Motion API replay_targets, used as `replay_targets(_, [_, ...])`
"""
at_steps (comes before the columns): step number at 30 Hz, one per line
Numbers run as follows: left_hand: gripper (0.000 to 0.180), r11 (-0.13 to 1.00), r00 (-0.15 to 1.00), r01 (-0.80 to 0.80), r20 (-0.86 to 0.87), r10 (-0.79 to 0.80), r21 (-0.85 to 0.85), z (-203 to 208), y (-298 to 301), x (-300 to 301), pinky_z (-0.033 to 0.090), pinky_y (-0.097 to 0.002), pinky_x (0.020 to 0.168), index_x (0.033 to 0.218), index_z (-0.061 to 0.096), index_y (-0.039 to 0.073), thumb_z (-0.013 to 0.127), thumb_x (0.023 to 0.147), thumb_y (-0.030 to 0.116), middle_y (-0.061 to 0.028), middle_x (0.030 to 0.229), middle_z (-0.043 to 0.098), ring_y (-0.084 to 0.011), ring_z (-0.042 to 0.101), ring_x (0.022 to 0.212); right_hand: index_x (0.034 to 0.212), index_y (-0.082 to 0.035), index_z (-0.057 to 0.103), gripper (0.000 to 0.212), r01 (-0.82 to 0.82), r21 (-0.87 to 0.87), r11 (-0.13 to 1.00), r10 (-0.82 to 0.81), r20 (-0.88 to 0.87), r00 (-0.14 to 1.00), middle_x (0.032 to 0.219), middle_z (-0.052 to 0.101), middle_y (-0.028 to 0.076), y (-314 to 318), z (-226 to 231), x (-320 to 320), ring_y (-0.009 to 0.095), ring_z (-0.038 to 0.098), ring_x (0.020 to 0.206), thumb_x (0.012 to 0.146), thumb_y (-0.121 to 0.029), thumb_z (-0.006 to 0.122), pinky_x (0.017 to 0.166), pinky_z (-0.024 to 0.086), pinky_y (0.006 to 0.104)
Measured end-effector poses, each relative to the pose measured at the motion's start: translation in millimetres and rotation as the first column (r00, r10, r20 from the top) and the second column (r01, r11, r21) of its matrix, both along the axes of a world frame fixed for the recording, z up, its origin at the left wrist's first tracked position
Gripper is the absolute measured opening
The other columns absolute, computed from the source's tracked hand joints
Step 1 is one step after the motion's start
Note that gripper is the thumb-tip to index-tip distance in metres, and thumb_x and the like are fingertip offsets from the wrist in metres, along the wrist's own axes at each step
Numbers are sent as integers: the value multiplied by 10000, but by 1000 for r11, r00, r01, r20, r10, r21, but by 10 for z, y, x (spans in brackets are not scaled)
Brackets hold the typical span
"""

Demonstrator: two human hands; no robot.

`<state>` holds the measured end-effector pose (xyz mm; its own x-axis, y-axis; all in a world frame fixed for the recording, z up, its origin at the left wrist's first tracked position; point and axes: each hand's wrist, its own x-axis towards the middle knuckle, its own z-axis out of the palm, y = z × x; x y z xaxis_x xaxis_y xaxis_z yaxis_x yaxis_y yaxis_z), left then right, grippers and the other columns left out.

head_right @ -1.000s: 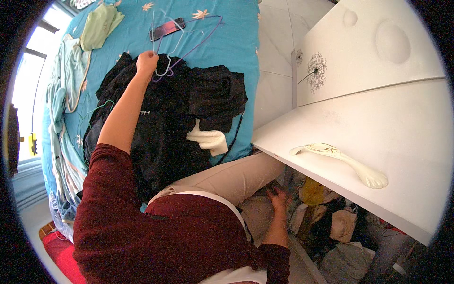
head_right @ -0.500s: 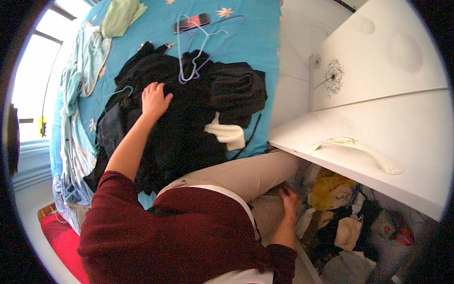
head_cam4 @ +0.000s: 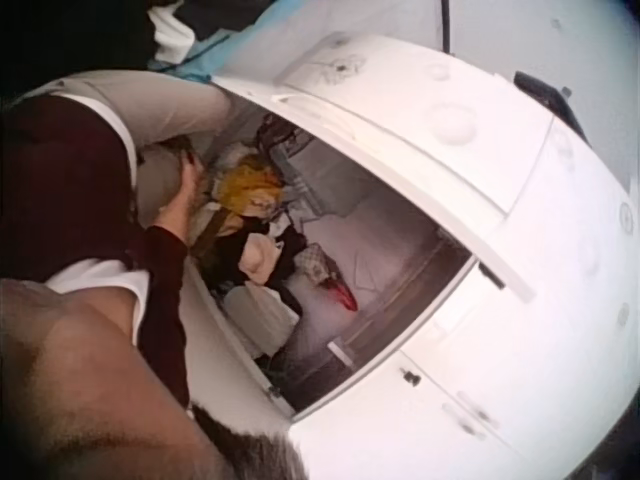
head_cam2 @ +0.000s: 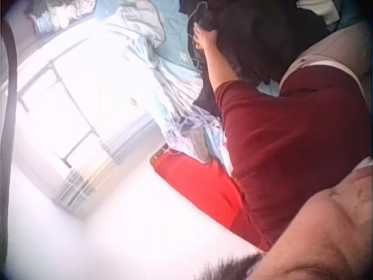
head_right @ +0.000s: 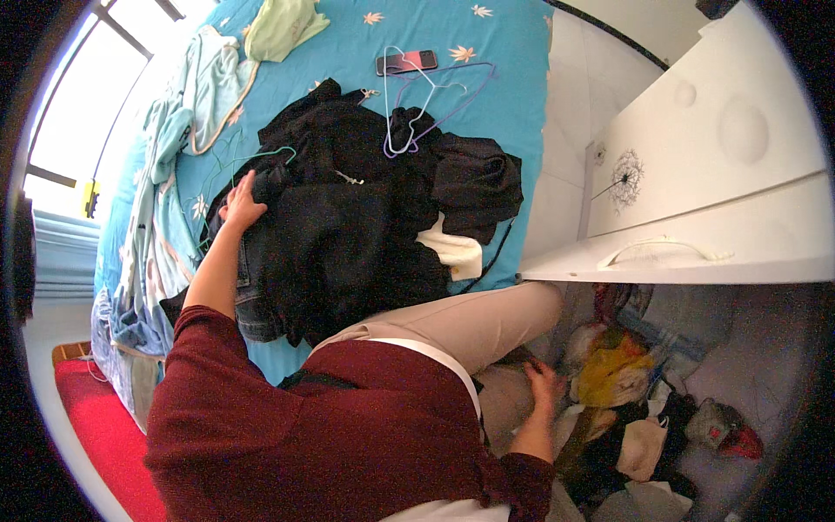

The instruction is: The person sits on a bed and folds several pieces of clothing, including black pants and dark denim jeans. They smooth out the garments, fold them into neat rectangles, and place them in a growing pile on the bed.

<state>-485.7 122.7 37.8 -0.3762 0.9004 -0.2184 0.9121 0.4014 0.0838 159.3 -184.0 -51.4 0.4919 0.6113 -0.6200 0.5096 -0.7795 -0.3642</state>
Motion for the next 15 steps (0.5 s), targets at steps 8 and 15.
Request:
replay_targets(8, [604, 971, 998, 58, 31, -53, -230, 322, 453, 526, 304, -484, 953, 1056, 669, 142, 457, 757, 622, -97, 1158, 598, -271, 512, 1134, 1098, -91, 641, 458, -58, 15, 998, 57, 80, 995, 1111, 634, 80, -144, 147, -133, 263, 553, 1067, 764, -405, 641, 1037, 254, 372])
replay_targets(15, [355, 930, 920, 367, 136, -368, 31, 418, 93, 796, 430, -420, 796, 759, 663, 62, 528, 727, 389, -149, 861, 653, -315, 610, 881, 1122, -111, 628, 459, -59, -12, 998, 60, 52, 997, 1135, 618, 87, -217, 7, -80, 256, 527, 1105, 753, -384, 651, 996, 255, 380])
